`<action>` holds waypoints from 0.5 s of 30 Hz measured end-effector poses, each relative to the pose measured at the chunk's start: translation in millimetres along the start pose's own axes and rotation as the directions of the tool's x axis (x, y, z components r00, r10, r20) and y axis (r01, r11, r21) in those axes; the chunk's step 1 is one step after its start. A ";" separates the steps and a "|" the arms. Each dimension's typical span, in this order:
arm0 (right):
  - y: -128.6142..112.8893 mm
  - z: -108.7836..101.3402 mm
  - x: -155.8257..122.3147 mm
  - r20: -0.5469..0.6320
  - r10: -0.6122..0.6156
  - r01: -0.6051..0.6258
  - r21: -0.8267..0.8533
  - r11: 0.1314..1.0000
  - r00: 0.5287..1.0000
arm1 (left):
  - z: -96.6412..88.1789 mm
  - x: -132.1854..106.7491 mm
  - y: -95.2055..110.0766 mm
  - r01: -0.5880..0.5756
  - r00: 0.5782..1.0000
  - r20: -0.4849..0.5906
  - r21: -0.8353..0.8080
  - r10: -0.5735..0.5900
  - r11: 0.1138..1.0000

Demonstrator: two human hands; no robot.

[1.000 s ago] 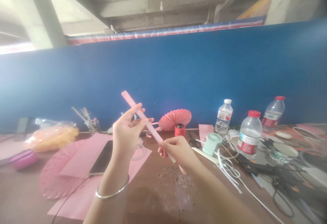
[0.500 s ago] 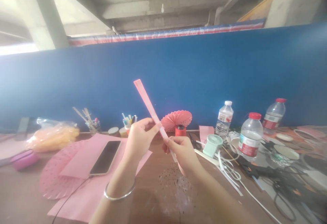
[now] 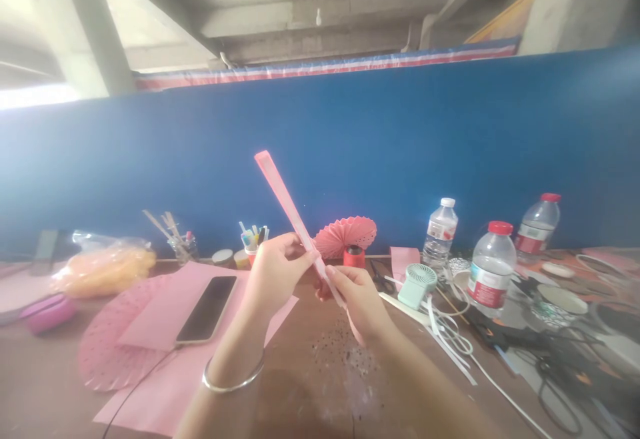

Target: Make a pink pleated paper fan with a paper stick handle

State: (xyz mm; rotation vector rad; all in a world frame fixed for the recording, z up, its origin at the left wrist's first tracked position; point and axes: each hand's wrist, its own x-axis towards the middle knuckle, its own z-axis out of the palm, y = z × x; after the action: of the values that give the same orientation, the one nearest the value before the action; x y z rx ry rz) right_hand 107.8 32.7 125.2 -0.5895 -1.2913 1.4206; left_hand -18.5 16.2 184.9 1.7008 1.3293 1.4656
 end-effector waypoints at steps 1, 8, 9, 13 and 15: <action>0.0 -0.1 0.1 0.011 0.002 -0.002 0.024 1.000 1.000 | -1.4 0.5 -0.7 -0.004 1.000 -0.022 0.020 0.004 1.000; -4.5 1.4 0.7 0.014 -0.014 0.013 0.015 1.000 1.000 | -3.1 -0.1 -2.2 -0.018 0.995 -0.102 0.050 0.023 0.999; -5.3 1.2 0.6 0.007 -0.014 0.014 0.004 1.000 1.000 | -2.5 -0.2 -2.3 -0.015 0.994 -0.112 0.034 0.018 0.999; -7.0 -0.3 0.1 -0.015 -0.034 0.033 -0.050 0.998 0.999 | -0.4 -0.1 -2.5 0.008 0.989 -0.146 -0.061 -0.016 0.998; -6.9 -1.4 -0.1 -0.021 -0.052 0.051 -0.078 0.996 0.998 | 0.2 -0.1 -2.3 0.015 0.987 -0.159 -0.088 -0.029 0.996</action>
State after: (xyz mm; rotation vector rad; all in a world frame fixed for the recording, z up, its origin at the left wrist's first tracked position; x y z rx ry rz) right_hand 111.6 32.0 131.0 -0.6184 -1.3388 1.3227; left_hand -19.0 17.1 182.8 1.5362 1.3408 1.6518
